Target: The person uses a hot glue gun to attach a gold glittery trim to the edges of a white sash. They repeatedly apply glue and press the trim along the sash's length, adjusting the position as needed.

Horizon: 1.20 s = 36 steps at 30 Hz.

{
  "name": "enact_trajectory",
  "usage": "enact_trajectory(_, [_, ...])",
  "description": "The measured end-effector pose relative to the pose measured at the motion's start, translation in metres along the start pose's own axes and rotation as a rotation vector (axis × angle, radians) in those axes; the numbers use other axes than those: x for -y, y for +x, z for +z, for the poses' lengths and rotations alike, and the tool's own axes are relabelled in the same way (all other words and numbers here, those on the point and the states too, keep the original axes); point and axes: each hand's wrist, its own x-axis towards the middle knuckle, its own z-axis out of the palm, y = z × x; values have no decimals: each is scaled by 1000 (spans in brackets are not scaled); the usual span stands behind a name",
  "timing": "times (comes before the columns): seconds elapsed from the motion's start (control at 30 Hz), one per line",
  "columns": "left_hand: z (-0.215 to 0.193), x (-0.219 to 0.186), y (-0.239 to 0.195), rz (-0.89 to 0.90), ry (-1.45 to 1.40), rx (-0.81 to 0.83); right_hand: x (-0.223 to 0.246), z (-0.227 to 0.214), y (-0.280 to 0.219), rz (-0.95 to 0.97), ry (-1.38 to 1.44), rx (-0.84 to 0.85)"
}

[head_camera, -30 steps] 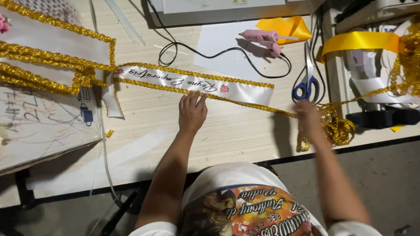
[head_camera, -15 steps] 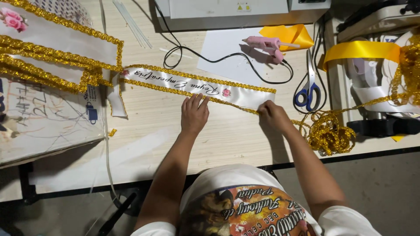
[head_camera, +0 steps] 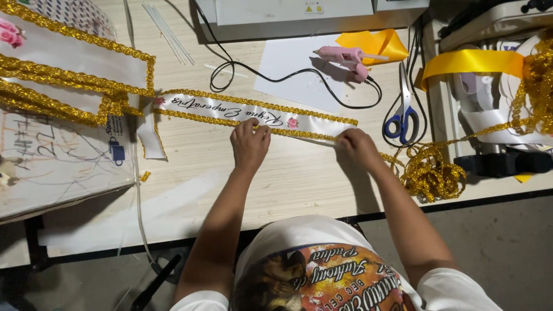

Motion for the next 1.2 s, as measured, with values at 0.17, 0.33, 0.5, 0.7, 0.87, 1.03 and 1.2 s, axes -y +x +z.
enact_trajectory(0.17, [19,7,8,-190,-125,97,-3,-18,7,312,222,153])
enact_trajectory(0.33, [16,23,22,-295,-277,169,-15,-14,12,391,136,171])
enact_trajectory(0.5, [33,74,24,-968,-1094,-24,-15,-15,18,330,113,165])
enact_trajectory(0.7, [-11,25,20,-1083,-983,132,-17,-18,8,328,279,115])
enact_trajectory(0.87, [31,-80,2,-1000,-1192,672,19,-18,-10,375,244,157])
enact_trajectory(1.03, [99,-134,-14,-1092,-1253,612,21,1,-26,118,208,205])
enact_trajectory(1.2, [122,-124,-31,-753,-775,346,21,4,-35,172,338,295])
